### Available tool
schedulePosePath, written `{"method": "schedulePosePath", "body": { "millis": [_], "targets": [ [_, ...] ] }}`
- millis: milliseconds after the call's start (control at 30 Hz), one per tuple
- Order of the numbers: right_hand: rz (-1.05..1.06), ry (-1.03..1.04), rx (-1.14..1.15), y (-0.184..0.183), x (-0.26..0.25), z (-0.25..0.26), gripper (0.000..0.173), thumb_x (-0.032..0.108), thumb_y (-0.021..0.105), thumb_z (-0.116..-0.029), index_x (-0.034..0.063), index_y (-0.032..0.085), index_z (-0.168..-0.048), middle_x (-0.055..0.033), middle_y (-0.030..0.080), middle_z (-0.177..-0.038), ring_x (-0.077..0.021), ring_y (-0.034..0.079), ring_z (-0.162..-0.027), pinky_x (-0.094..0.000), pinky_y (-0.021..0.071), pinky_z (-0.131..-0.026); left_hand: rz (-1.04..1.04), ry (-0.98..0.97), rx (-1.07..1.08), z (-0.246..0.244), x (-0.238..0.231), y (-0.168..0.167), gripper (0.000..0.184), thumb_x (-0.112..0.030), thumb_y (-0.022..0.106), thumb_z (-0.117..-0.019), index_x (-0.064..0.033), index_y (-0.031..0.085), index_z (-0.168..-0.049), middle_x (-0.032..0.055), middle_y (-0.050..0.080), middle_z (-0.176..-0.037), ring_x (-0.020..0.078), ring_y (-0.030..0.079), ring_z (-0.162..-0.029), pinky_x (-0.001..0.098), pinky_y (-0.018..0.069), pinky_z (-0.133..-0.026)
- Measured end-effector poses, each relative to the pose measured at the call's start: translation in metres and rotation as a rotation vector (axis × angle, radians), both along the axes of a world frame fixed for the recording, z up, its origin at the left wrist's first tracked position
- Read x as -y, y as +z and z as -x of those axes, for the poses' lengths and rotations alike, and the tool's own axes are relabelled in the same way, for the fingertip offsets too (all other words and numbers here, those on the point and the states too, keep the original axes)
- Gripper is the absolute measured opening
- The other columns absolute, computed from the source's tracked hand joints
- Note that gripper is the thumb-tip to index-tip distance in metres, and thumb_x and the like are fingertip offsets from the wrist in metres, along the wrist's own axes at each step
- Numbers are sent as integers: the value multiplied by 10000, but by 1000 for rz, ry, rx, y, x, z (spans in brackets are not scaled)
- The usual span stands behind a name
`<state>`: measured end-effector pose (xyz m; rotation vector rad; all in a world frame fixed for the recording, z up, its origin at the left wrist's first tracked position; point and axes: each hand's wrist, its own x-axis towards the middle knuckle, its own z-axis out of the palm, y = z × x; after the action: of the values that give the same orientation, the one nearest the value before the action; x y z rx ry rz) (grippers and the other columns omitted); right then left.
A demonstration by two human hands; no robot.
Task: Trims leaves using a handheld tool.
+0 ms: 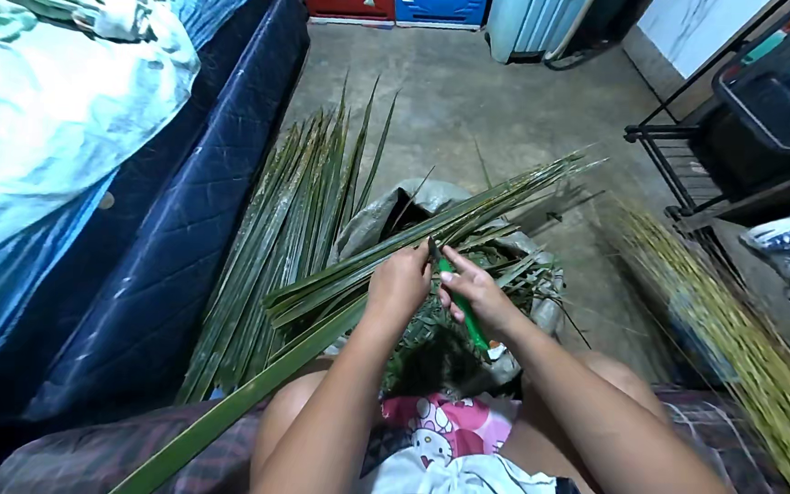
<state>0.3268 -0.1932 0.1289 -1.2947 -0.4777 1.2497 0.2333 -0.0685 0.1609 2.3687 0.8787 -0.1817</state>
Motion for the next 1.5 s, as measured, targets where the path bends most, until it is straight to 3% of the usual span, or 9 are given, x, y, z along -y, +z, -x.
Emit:
{"method": "schedulePosePath", "body": {
  "millis": [133,333,500,733,833,1033,1233,1400,1500],
  "targets": [
    [45,-121,154,-5,-5,-13,566,103,484,-1093,71,287,-1622,-30,577,-769,-79,549,-546,-205,484,-492,-19,-3,9,-1,3,-1,471,-172,494,-1073,-184,490,-1544,188,685,-1236,351,654,-1161,544,492,-993],
    [93,-306,267,-4,-6,-27,506,97,496,-1094,8,360,-1574,-29,588,-759,-60,549,-546,-190,483,-500,-41,9,32,-2,6,0,469,-172,508,-1066,-202,506,-1534,172,698,-1226,347,663,-1153,545,498,-984],
    [57,-507,184,-1,5,-67,487,144,417,-1129,120,329,-1607,-18,531,-705,-70,516,-495,-194,463,-451,-27,37,20,5,1,4,482,-170,508,-1065,-229,495,-1543,149,682,-1287,327,650,-1195,535,492,-1008],
    [26,51,110,5,7,-11,637,113,459,-1077,63,167,-1641,-5,584,-786,-65,562,-562,-201,489,-497,2,21,48,4,-1,3,451,-186,485,-1076,-191,516,-1527,165,674,-1303,349,635,-1220,563,474,-1025],
    [7,55,94,1,3,-7,633,114,484,-1076,36,194,-1633,-7,588,-795,-60,565,-565,-191,495,-505,63,-22,64,6,-5,3,416,-204,456,-1095,-126,540,-1496,187,663,-1306,358,624,-1233,568,454,-1055],
    [-14,-176,254,1,2,-35,526,90,500,-1079,49,361,-1584,-16,613,-797,-56,567,-568,-184,499,-513,116,-41,119,10,-9,3,420,-291,415,-1120,-159,545,-1497,166,693,-1254,330,664,-1153,560,479,-1024],
    [-41,-454,328,-1,10,-68,525,105,445,-1110,110,315,-1618,-26,582,-744,-74,561,-531,-195,501,-484,149,-41,84,11,-10,3,421,-312,397,-1123,-149,565,-1473,158,720,-1130,304,689,-1052,525,503,-988],
    [-36,-60,191,5,12,-41,633,119,439,-1082,124,166,-1653,-14,605,-767,-66,563,-548,-196,492,-493,124,-59,80,9,-9,2,418,-295,414,-1120,-146,556,-1484,163,709,-1205,322,678,-1114,547,486,-1015],
    [30,-5,80,4,6,-19,553,125,466,-1095,79,290,-1617,-15,587,-781,-72,560,-561,-199,494,-505,91,-75,74,9,-9,0,411,-248,456,-1101,-155,555,-1488,156,701,-1245,326,666,-1155,554,480,-1024]
  ]
}}
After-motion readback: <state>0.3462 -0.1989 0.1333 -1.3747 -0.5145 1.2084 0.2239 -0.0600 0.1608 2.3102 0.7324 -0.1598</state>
